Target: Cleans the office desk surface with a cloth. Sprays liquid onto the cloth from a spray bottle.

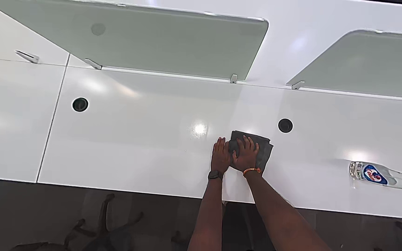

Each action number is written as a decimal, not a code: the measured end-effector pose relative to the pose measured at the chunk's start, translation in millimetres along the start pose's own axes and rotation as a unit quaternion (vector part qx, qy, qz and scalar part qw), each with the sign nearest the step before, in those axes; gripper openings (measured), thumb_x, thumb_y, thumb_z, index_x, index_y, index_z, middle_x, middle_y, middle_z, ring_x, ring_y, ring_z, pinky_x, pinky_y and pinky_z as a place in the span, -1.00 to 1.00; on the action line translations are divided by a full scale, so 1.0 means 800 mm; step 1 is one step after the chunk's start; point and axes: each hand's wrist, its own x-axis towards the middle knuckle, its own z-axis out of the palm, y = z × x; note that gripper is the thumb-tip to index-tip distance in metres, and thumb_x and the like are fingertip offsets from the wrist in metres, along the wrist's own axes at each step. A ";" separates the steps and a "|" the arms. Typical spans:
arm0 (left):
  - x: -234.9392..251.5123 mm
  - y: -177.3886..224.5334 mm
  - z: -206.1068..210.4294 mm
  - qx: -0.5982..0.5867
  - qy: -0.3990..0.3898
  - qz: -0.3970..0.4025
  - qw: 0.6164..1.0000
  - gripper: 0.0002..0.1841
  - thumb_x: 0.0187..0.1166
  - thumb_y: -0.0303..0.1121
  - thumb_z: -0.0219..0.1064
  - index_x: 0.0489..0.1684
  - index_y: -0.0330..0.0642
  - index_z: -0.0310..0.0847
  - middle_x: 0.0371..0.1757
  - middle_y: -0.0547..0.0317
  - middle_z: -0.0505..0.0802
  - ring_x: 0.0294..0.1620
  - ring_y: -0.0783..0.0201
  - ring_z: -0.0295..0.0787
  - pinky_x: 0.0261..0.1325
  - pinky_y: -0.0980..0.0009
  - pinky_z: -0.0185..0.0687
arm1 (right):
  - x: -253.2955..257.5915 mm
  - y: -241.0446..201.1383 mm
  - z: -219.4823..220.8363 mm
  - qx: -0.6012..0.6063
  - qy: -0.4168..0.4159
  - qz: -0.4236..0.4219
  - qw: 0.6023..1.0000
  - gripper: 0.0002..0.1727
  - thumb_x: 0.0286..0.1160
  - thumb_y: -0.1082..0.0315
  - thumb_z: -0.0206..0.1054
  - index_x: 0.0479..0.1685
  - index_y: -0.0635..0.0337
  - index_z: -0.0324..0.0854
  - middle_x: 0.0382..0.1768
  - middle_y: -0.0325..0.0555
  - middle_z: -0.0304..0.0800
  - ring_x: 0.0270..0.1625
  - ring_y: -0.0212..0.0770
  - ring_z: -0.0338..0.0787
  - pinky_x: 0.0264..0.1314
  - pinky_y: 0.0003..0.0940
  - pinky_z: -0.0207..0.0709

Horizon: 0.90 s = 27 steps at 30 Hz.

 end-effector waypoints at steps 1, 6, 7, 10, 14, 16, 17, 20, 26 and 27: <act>0.006 -0.001 0.003 0.001 0.001 -0.005 1.000 -0.56 0.71 -0.31 0.06 0.45 -0.27 0.63 0.59 -0.19 0.64 0.71 -0.22 0.41 0.74 -0.12 0.24 | 0.009 -0.001 -0.001 0.000 0.001 0.003 1.000 -0.31 0.39 -0.22 0.09 0.57 -0.29 0.57 0.68 -0.07 0.46 0.78 0.16 0.28 0.74 0.44 -0.11; 0.046 -0.004 0.013 0.014 0.020 -0.019 1.000 -0.56 0.74 -0.31 0.09 0.50 -0.29 0.58 0.61 -0.18 0.62 0.72 -0.16 0.41 0.75 -0.11 0.23 | 0.061 -0.010 -0.008 0.008 0.000 0.019 1.000 -0.35 0.37 -0.18 0.17 0.48 -0.24 0.64 0.61 -0.02 0.53 0.72 0.20 0.36 0.72 0.44 -0.04; 0.055 -0.004 0.015 0.007 0.026 -0.023 0.999 -0.56 0.75 -0.32 0.08 0.50 -0.31 0.57 0.60 -0.19 0.63 0.71 -0.17 0.42 0.75 -0.10 0.24 | 0.072 -0.011 -0.010 0.006 0.001 0.024 1.000 -0.36 0.36 -0.19 0.18 0.45 -0.23 0.66 0.58 0.00 0.55 0.70 0.21 0.40 0.70 0.43 0.01; 0.076 -0.005 0.020 -0.001 0.039 -0.042 0.998 -0.54 0.73 -0.35 0.08 0.53 -0.37 0.53 0.60 -0.25 0.61 0.70 -0.21 0.43 0.74 -0.11 0.26 | 0.114 -0.018 -0.015 0.006 -0.002 0.040 0.999 -0.38 0.34 -0.21 0.18 0.36 -0.20 0.71 0.49 0.04 0.62 0.62 0.23 0.46 0.63 0.42 0.09; 0.077 -0.001 0.018 0.021 0.034 -0.063 0.997 -0.50 0.66 -0.47 0.01 0.58 -0.41 0.45 0.64 -0.24 0.58 0.72 -0.15 0.42 0.74 -0.04 0.27 | 0.180 -0.030 -0.014 0.009 -0.001 0.067 0.998 -0.39 0.30 -0.22 0.21 0.31 -0.18 0.71 0.44 0.05 0.62 0.61 0.21 0.45 0.58 0.41 0.14; 0.081 0.000 0.019 0.047 0.032 -0.064 0.996 -0.47 0.66 -0.39 -0.03 0.61 -0.40 0.43 0.66 -0.22 0.55 0.73 -0.10 0.41 0.74 0.00 0.27 | 0.217 -0.039 -0.014 0.015 -0.008 0.082 0.997 -0.36 0.29 -0.23 0.22 0.35 -0.18 0.67 0.50 0.05 0.57 0.65 0.21 0.40 0.58 0.42 0.11; 0.083 -0.001 0.021 0.061 0.029 -0.061 0.996 -0.45 0.66 -0.35 -0.04 0.62 -0.37 0.42 0.67 -0.19 0.55 0.74 -0.08 0.40 0.73 0.01 0.26 | 0.233 -0.042 -0.014 0.019 -0.011 0.087 0.996 -0.36 0.29 -0.23 0.23 0.37 -0.18 0.65 0.52 0.05 0.54 0.67 0.20 0.38 0.59 0.42 0.11; 0.078 -0.001 0.023 0.083 0.017 -0.053 0.995 -0.44 0.71 -0.24 -0.09 0.60 -0.32 0.47 0.68 -0.18 0.54 0.75 -0.10 0.36 0.74 0.01 0.24 | 0.269 -0.049 -0.012 0.028 -0.008 0.091 0.995 -0.39 0.34 -0.20 0.21 0.38 -0.17 0.61 0.49 0.05 0.51 0.66 0.20 0.34 0.56 0.42 0.10; 0.079 -0.004 0.020 0.092 0.019 -0.056 0.994 -0.46 0.66 -0.22 -0.08 0.53 -0.21 0.57 0.65 -0.13 0.57 0.74 -0.06 0.38 0.75 0.06 0.24 | 0.330 -0.064 -0.005 0.063 0.001 0.030 0.998 -0.43 0.49 -0.14 0.15 0.47 -0.21 0.58 0.58 0.02 0.45 0.71 0.21 0.28 0.60 0.46 0.06; 0.080 -0.006 0.019 0.088 0.018 -0.059 0.994 -0.46 0.67 -0.22 -0.08 0.53 -0.20 0.57 0.65 -0.12 0.57 0.74 -0.05 0.38 0.76 0.07 0.22 | 0.340 -0.066 -0.005 0.075 -0.004 -0.001 0.997 -0.44 0.52 -0.09 0.16 0.52 -0.25 0.56 0.64 -0.01 0.43 0.74 0.21 0.26 0.62 0.48 0.03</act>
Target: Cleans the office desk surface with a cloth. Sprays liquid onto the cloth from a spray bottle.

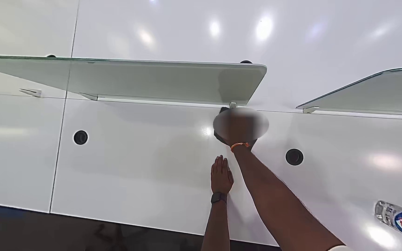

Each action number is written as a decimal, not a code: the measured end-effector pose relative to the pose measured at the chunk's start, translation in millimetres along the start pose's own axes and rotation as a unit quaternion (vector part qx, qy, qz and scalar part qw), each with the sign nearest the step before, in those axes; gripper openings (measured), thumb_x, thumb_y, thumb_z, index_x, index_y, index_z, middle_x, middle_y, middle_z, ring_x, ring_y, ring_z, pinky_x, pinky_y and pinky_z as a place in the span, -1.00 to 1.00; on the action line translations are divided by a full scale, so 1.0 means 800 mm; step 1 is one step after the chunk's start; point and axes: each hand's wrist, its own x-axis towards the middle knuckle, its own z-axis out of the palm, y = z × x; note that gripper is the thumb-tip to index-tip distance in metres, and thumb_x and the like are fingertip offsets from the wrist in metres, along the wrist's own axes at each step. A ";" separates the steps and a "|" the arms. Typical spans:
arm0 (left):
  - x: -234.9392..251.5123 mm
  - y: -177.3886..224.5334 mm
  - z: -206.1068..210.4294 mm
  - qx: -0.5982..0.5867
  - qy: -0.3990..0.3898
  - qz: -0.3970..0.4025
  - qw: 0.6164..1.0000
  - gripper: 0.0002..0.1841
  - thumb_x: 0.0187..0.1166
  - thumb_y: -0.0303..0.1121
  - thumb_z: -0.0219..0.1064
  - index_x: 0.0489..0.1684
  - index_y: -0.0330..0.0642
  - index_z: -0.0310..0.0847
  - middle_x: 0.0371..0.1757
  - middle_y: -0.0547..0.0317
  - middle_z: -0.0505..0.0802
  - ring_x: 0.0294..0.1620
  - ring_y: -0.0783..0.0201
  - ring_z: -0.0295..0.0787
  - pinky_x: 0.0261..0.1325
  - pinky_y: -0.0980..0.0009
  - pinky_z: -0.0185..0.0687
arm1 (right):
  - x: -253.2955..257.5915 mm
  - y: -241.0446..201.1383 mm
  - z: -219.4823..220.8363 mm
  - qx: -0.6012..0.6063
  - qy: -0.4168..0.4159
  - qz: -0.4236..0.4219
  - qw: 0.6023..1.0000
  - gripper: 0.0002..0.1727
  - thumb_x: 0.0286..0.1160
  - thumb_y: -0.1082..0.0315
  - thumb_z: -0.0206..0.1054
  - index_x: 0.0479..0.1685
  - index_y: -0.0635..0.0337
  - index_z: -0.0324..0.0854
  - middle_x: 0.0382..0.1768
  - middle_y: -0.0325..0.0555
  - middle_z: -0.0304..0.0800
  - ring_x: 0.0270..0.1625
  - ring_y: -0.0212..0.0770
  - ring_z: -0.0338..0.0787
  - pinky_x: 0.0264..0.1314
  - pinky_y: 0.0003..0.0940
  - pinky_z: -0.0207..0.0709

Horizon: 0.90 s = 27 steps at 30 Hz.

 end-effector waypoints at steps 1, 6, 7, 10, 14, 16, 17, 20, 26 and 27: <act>0.001 0.001 0.001 -0.006 -0.001 -0.002 1.000 -0.46 0.67 -0.22 -0.09 0.53 -0.20 0.58 0.65 -0.13 0.58 0.74 -0.06 0.38 0.76 0.06 0.22 | 0.009 0.001 -0.001 0.009 -0.010 -0.028 1.000 -0.44 0.53 -0.03 0.17 0.56 -0.30 0.56 0.68 -0.07 0.42 0.77 0.19 0.25 0.65 0.51 -0.01; 0.000 0.000 -0.001 -0.006 -0.006 -0.007 1.000 -0.45 0.70 -0.22 -0.13 0.54 -0.20 0.56 0.67 -0.12 0.56 0.77 -0.04 0.33 0.80 0.07 0.16 | 0.030 0.016 -0.007 0.032 -0.058 -0.124 0.990 -0.44 0.57 0.03 0.06 0.60 -0.34 0.53 0.72 -0.32 0.39 0.81 -0.02 0.22 0.70 0.38 0.02; 0.000 0.000 0.000 -0.003 -0.003 -0.006 1.000 -0.45 0.71 -0.22 -0.14 0.55 -0.20 0.56 0.66 -0.13 0.56 0.77 -0.04 0.34 0.80 0.07 0.17 | 0.032 0.027 -0.011 0.038 -0.066 -0.147 0.986 -0.44 0.58 0.08 0.05 0.61 -0.31 0.53 0.73 -0.34 0.39 0.81 -0.05 0.22 0.72 0.33 0.01; 0.000 0.000 0.001 0.013 0.002 -0.004 1.000 -0.44 0.72 -0.21 -0.19 0.55 -0.19 0.56 0.66 -0.13 0.56 0.77 -0.02 0.35 0.80 0.08 0.17 | 0.032 0.080 -0.036 0.052 -0.084 -0.201 0.975 -0.47 0.51 0.20 0.15 0.51 -0.20 0.63 0.66 -0.31 0.49 0.78 -0.07 0.30 0.76 0.21 0.05; -0.002 -0.003 0.003 0.021 0.004 -0.004 1.000 -0.44 0.72 -0.20 -0.20 0.56 -0.17 0.55 0.68 -0.11 0.54 0.79 -0.01 0.30 0.82 0.11 0.13 | 0.025 0.192 -0.068 0.057 -0.022 -0.174 0.983 -0.55 0.41 0.23 0.22 0.30 -0.12 0.76 0.52 -0.27 0.65 0.67 -0.07 0.45 0.71 0.15 0.20; 0.000 -0.001 0.002 0.024 0.000 -0.006 1.000 -0.44 0.71 -0.21 -0.19 0.56 -0.17 0.55 0.69 -0.11 0.53 0.79 -0.01 0.30 0.82 0.10 0.14 | 0.018 0.248 -0.085 0.055 0.012 -0.140 0.989 -0.56 0.40 0.24 0.24 0.28 -0.12 0.77 0.50 -0.25 0.67 0.65 -0.04 0.48 0.68 0.19 0.24; -0.001 -0.001 0.002 0.024 0.001 -0.007 1.000 -0.44 0.71 -0.21 -0.18 0.55 -0.16 0.55 0.69 -0.10 0.53 0.79 -0.02 0.31 0.81 0.10 0.15 | 0.013 0.272 -0.094 0.055 0.023 -0.120 0.991 -0.56 0.39 0.25 0.25 0.27 -0.11 0.78 0.49 -0.23 0.67 0.64 -0.01 0.50 0.66 0.22 0.26; -0.001 -0.001 0.002 0.019 0.008 -0.004 1.000 -0.45 0.70 -0.22 -0.17 0.53 -0.17 0.57 0.68 -0.11 0.54 0.77 -0.03 0.33 0.80 0.08 0.17 | -0.009 0.320 -0.122 0.027 0.019 -0.051 0.998 -0.54 0.43 0.24 0.24 0.34 -0.06 0.73 0.55 -0.13 0.60 0.65 0.08 0.46 0.63 0.29 0.25; 0.001 0.001 0.001 0.006 -0.005 -0.016 1.000 -0.46 0.71 -0.22 -0.15 0.56 -0.14 0.56 0.70 -0.06 0.53 0.79 -0.01 0.30 0.81 0.09 0.14 | -0.044 0.326 -0.123 -0.037 0.069 0.112 0.991 -0.45 0.48 0.17 0.23 0.52 -0.05 0.58 0.61 0.01 0.50 0.67 0.16 0.42 0.65 0.30 0.18; 0.001 0.002 0.000 0.004 -0.006 -0.017 1.000 -0.46 0.71 -0.23 -0.14 0.55 -0.14 0.57 0.70 -0.05 0.53 0.79 -0.02 0.31 0.80 0.09 0.15 | -0.047 0.314 -0.120 -0.046 0.081 0.142 0.985 -0.44 0.50 0.17 0.23 0.55 -0.03 0.55 0.63 0.02 0.49 0.68 0.17 0.41 0.65 0.30 0.18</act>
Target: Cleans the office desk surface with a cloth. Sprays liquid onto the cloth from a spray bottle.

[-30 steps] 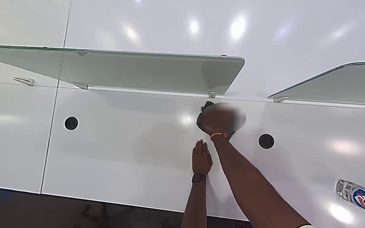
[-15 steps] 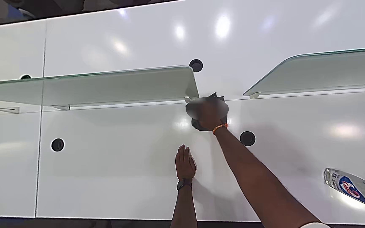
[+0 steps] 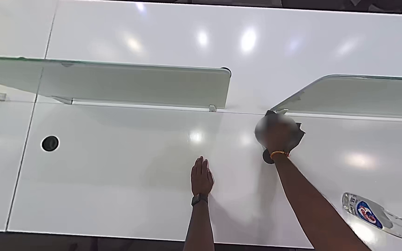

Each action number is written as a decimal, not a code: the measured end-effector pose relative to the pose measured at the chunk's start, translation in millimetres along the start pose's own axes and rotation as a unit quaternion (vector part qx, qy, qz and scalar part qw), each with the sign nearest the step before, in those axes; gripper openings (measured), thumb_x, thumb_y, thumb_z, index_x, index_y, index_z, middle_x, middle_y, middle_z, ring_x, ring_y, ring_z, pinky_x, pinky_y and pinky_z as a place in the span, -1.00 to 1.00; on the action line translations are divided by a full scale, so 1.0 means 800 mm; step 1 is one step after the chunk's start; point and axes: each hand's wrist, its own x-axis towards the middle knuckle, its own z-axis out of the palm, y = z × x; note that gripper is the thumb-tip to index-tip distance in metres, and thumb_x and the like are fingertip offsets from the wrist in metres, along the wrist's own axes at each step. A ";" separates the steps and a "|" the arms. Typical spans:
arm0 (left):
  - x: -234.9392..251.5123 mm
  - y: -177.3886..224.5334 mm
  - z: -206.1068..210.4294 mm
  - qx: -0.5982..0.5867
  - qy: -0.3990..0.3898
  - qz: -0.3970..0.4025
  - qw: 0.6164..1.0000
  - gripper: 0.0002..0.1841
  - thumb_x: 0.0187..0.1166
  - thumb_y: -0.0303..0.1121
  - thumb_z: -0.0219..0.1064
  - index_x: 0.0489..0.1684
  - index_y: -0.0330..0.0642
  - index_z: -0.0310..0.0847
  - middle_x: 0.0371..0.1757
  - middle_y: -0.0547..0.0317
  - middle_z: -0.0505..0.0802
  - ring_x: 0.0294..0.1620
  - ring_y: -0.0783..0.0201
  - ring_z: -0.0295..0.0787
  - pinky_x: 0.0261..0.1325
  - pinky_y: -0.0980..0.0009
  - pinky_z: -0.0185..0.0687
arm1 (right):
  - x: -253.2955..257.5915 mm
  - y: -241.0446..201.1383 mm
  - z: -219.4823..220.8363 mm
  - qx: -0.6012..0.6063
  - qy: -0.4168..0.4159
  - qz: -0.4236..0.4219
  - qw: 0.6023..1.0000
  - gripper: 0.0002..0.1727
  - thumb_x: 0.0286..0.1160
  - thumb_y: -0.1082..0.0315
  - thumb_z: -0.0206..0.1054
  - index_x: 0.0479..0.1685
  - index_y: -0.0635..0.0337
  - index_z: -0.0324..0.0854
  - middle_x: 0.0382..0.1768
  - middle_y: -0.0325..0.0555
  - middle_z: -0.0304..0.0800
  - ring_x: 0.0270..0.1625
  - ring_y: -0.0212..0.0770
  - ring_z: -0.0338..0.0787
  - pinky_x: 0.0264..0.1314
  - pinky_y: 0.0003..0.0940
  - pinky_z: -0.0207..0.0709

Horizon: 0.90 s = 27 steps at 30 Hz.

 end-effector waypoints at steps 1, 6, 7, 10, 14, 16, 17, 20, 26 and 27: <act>0.000 0.000 0.000 -0.001 0.001 0.000 1.000 -0.46 0.70 -0.23 -0.13 0.54 -0.14 0.57 0.70 -0.05 0.53 0.78 -0.02 0.32 0.79 0.09 0.17 | -0.006 -0.014 0.003 -0.011 0.013 0.032 0.999 -0.42 0.51 0.16 0.20 0.58 -0.03 0.51 0.65 0.03 0.46 0.70 0.15 0.40 0.67 0.30 0.16; 0.000 -0.003 0.005 -0.010 0.007 0.001 1.000 -0.48 0.70 -0.25 -0.10 0.54 -0.12 0.58 0.69 -0.04 0.55 0.76 -0.01 0.36 0.77 0.09 0.22 | -0.008 -0.091 0.026 -0.040 -0.010 0.110 0.993 -0.25 0.58 0.07 0.05 0.84 -0.04 0.14 0.86 0.11 0.04 0.89 0.23 -0.02 0.75 0.48 -0.19; 0.000 -0.002 0.005 -0.010 0.005 0.000 1.000 -0.48 0.70 -0.25 -0.10 0.55 -0.11 0.57 0.69 -0.04 0.55 0.76 -0.01 0.35 0.77 0.09 0.22 | -0.004 -0.098 0.031 -0.042 -0.017 0.097 0.994 -0.24 0.59 0.05 0.04 0.86 -0.02 0.10 0.87 0.11 -0.01 0.90 0.24 -0.05 0.74 0.50 -0.20; -0.001 -0.001 0.006 -0.014 0.006 -0.002 1.000 -0.48 0.70 -0.24 -0.10 0.55 -0.10 0.57 0.69 -0.03 0.55 0.75 -0.01 0.36 0.76 0.07 0.23 | 0.008 -0.117 0.039 -0.051 -0.038 0.052 0.997 -0.23 0.63 0.01 -0.04 0.89 -0.03 0.03 0.90 0.07 -0.12 0.92 0.22 -0.12 0.72 0.57 -0.24; -0.001 -0.001 0.005 -0.014 0.007 -0.002 1.000 -0.47 0.70 -0.24 -0.10 0.55 -0.12 0.58 0.68 -0.05 0.55 0.75 -0.04 0.37 0.74 0.06 0.25 | 0.018 -0.150 0.043 -0.040 -0.051 -0.009 0.998 -0.22 0.63 0.01 -0.01 0.88 0.03 0.05 0.90 0.12 -0.09 0.92 0.24 -0.11 0.72 0.59 -0.26; -0.001 -0.001 0.005 -0.014 0.004 -0.004 1.000 -0.48 0.70 -0.24 -0.10 0.56 -0.11 0.57 0.69 -0.05 0.55 0.75 -0.04 0.36 0.75 0.05 0.23 | 0.020 -0.168 0.048 -0.036 -0.053 -0.038 0.997 -0.22 0.56 0.01 0.05 0.86 -0.04 0.13 0.89 0.06 -0.02 0.91 0.19 -0.07 0.75 0.53 -0.25; -0.001 -0.001 0.005 -0.016 0.005 -0.004 1.000 -0.47 0.70 -0.25 -0.10 0.56 -0.11 0.57 0.69 -0.05 0.55 0.76 -0.03 0.36 0.76 0.05 0.22 | 0.017 -0.176 0.050 -0.028 -0.055 -0.057 0.996 -0.22 0.55 0.03 0.07 0.86 -0.04 0.14 0.88 0.06 -0.01 0.91 0.20 -0.07 0.76 0.54 -0.27; 0.000 -0.001 0.003 -0.016 0.008 -0.002 1.000 -0.47 0.71 -0.23 -0.12 0.55 -0.13 0.57 0.68 -0.07 0.55 0.76 -0.03 0.35 0.77 0.05 0.21 | -0.003 -0.196 0.058 -0.008 -0.065 -0.128 0.990 -0.23 0.55 0.01 0.08 0.84 -0.06 0.18 0.87 0.00 0.05 0.92 0.16 -0.08 0.76 0.55 -0.27; 0.000 -0.002 0.004 -0.003 0.009 0.006 1.000 -0.46 0.70 -0.22 -0.14 0.53 -0.14 0.58 0.68 -0.08 0.55 0.77 -0.03 0.34 0.79 0.07 0.17 | -0.076 -0.190 0.061 0.028 -0.120 -0.272 0.954 -0.34 0.56 0.04 0.03 0.74 -0.25 0.38 0.86 -0.25 0.13 0.93 -0.04 -0.05 0.83 0.38 -0.27; 0.000 -0.002 0.003 -0.002 0.008 0.006 1.000 -0.46 0.70 -0.23 -0.15 0.54 -0.15 0.58 0.68 -0.08 0.55 0.77 -0.03 0.33 0.79 0.06 0.16 | -0.085 -0.182 0.057 0.037 -0.135 -0.295 0.945 -0.39 0.61 0.07 0.01 0.71 -0.30 0.42 0.85 -0.31 0.16 0.93 -0.09 -0.04 0.85 0.34 -0.27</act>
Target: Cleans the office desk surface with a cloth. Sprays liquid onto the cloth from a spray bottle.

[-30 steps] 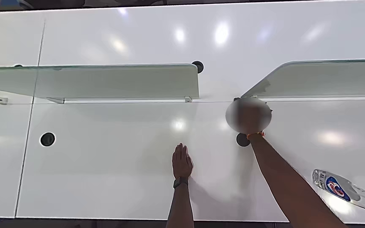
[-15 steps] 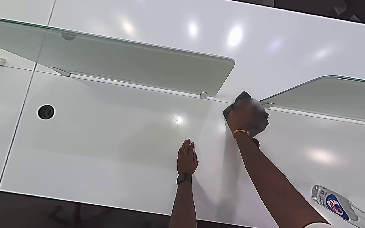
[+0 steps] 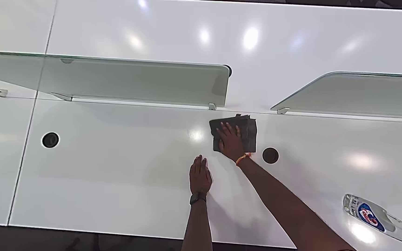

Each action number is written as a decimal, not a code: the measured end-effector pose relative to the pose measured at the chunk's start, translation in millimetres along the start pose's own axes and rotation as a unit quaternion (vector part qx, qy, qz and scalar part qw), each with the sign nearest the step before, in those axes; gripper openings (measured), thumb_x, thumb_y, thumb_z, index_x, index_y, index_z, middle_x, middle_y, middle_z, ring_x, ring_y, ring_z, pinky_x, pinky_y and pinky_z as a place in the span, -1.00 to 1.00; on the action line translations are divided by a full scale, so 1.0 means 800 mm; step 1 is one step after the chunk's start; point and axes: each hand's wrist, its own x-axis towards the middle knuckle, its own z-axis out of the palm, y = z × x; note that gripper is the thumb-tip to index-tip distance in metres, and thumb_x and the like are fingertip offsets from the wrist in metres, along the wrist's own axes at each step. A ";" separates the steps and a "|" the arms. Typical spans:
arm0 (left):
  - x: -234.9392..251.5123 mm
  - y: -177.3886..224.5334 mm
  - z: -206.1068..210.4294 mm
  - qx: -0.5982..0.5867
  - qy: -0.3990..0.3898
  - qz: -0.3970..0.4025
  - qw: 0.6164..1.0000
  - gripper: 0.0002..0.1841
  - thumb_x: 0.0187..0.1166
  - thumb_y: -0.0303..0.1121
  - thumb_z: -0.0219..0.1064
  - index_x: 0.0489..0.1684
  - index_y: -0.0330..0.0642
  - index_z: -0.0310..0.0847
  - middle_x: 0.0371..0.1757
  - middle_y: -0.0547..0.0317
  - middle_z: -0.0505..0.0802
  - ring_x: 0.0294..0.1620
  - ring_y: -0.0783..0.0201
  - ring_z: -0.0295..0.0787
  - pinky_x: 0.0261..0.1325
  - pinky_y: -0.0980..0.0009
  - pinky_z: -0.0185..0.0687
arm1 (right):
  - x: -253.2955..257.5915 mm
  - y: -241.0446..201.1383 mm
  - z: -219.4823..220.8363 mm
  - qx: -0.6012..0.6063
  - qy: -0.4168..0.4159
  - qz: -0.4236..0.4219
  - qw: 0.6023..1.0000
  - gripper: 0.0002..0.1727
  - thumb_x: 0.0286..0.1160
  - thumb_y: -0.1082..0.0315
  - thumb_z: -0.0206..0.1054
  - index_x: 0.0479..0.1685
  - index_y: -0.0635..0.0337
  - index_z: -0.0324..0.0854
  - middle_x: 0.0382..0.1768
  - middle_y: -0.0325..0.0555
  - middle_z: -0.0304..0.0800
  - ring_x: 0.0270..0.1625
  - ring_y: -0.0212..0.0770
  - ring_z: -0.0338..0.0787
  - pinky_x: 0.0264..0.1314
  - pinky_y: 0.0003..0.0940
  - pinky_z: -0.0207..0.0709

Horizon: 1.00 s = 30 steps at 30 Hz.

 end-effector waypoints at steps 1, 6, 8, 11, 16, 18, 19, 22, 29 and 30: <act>-0.001 0.000 -0.001 -0.002 0.001 0.000 1.000 -0.46 0.70 -0.23 -0.15 0.53 -0.16 0.58 0.68 -0.08 0.55 0.77 -0.04 0.33 0.79 0.05 0.17 | -0.014 0.002 -0.001 0.010 -0.016 -0.020 1.000 -0.42 0.65 0.08 -0.01 0.69 -0.33 0.45 0.84 -0.35 0.19 0.93 -0.12 -0.04 0.86 0.32 -0.28; 0.000 0.002 -0.004 -0.019 -0.009 -0.009 1.000 -0.47 0.69 -0.25 -0.11 0.53 -0.16 0.58 0.68 -0.08 0.55 0.77 -0.03 0.34 0.79 0.06 0.18 | -0.053 0.013 -0.012 0.128 -0.021 -0.046 0.991 -0.55 0.65 0.23 0.03 0.43 -0.20 0.65 0.61 -0.35 0.57 0.79 -0.17 0.31 0.84 0.25 -0.09; -0.001 0.000 -0.001 -0.023 -0.006 -0.011 1.000 -0.47 0.68 -0.25 -0.10 0.54 -0.14 0.58 0.68 -0.05 0.55 0.76 -0.01 0.35 0.78 0.07 0.19 | -0.051 0.014 -0.029 0.283 -0.024 -0.004 0.959 -0.56 0.64 0.30 0.07 0.41 0.03 0.67 0.48 -0.21 0.70 0.65 -0.23 0.51 0.83 0.03 0.10; 0.000 -0.001 0.002 -0.027 0.000 -0.008 1.000 -0.48 0.70 -0.26 -0.11 0.54 -0.11 0.58 0.69 -0.03 0.55 0.76 -0.01 0.35 0.78 0.07 0.19 | -0.053 0.006 -0.089 0.617 -0.038 0.075 0.783 -0.61 0.74 0.42 0.04 0.41 0.32 0.54 0.23 -0.02 0.78 0.29 -0.29 0.74 0.45 -0.28 0.60; 0.002 0.006 -0.015 -0.091 -0.007 -0.021 0.996 -0.38 0.49 -0.16 0.28 0.59 -0.20 0.52 0.68 -0.12 0.54 0.73 -0.11 0.38 0.74 -0.08 0.23 | -0.094 -0.009 -0.162 0.695 -0.001 0.215 0.686 -0.79 0.61 0.41 0.03 0.05 0.01 0.52 -0.27 -0.48 0.83 -0.16 -0.66 0.78 -0.02 -0.63 0.70; 0.002 0.008 -0.020 -0.119 -0.024 -0.038 0.992 -0.35 0.52 -0.06 0.29 0.61 -0.19 0.51 0.71 -0.10 0.52 0.76 -0.09 0.34 0.77 -0.06 0.17 | -0.060 0.021 -0.150 0.627 0.008 0.243 0.740 -0.55 0.83 0.24 -0.17 0.53 0.11 0.43 0.17 -0.27 0.78 0.19 -0.50 0.73 0.30 -0.44 0.63; 0.003 0.006 -0.017 -0.120 -0.017 -0.037 0.992 -0.37 0.55 -0.05 0.25 0.58 -0.20 0.54 0.70 -0.08 0.53 0.76 -0.07 0.35 0.78 -0.04 0.17 | -0.037 0.042 -0.137 0.601 0.037 0.263 0.754 -0.46 0.88 0.14 -0.26 0.61 0.15 0.40 0.32 -0.12 0.75 0.32 -0.33 0.72 0.40 -0.25 0.60; -0.001 -0.001 -0.002 -0.065 0.010 -0.009 0.998 -0.49 0.60 -0.23 0.03 0.49 -0.17 0.61 0.67 -0.06 0.58 0.73 -0.04 0.40 0.75 0.01 0.24 | -0.013 0.075 -0.136 0.525 0.170 0.281 0.785 -0.49 0.89 0.12 -0.22 0.45 0.23 0.48 0.36 0.00 0.72 0.37 -0.15 0.74 0.37 -0.13 0.62; 0.002 0.001 -0.005 -0.050 -0.015 -0.011 0.999 -0.45 0.57 -0.27 0.02 0.55 -0.18 0.56 0.71 -0.01 0.53 0.76 0.00 0.36 0.75 0.02 0.23 | -0.046 -0.013 -0.104 0.170 0.108 -0.030 0.979 -0.46 0.70 0.07 0.02 0.49 0.16 0.58 0.63 0.04 0.51 0.77 0.02 0.34 0.83 0.20 0.07; 0.002 0.001 -0.005 -0.052 -0.013 -0.010 0.999 -0.45 0.56 -0.27 0.03 0.54 -0.18 0.57 0.71 -0.02 0.53 0.76 0.00 0.37 0.75 0.02 0.24 | -0.049 -0.028 -0.075 0.099 0.070 -0.042 0.992 -0.37 0.70 -0.09 -0.01 0.61 0.02 0.50 0.74 0.00 0.36 0.85 0.08 0.18 0.84 0.36 -0.13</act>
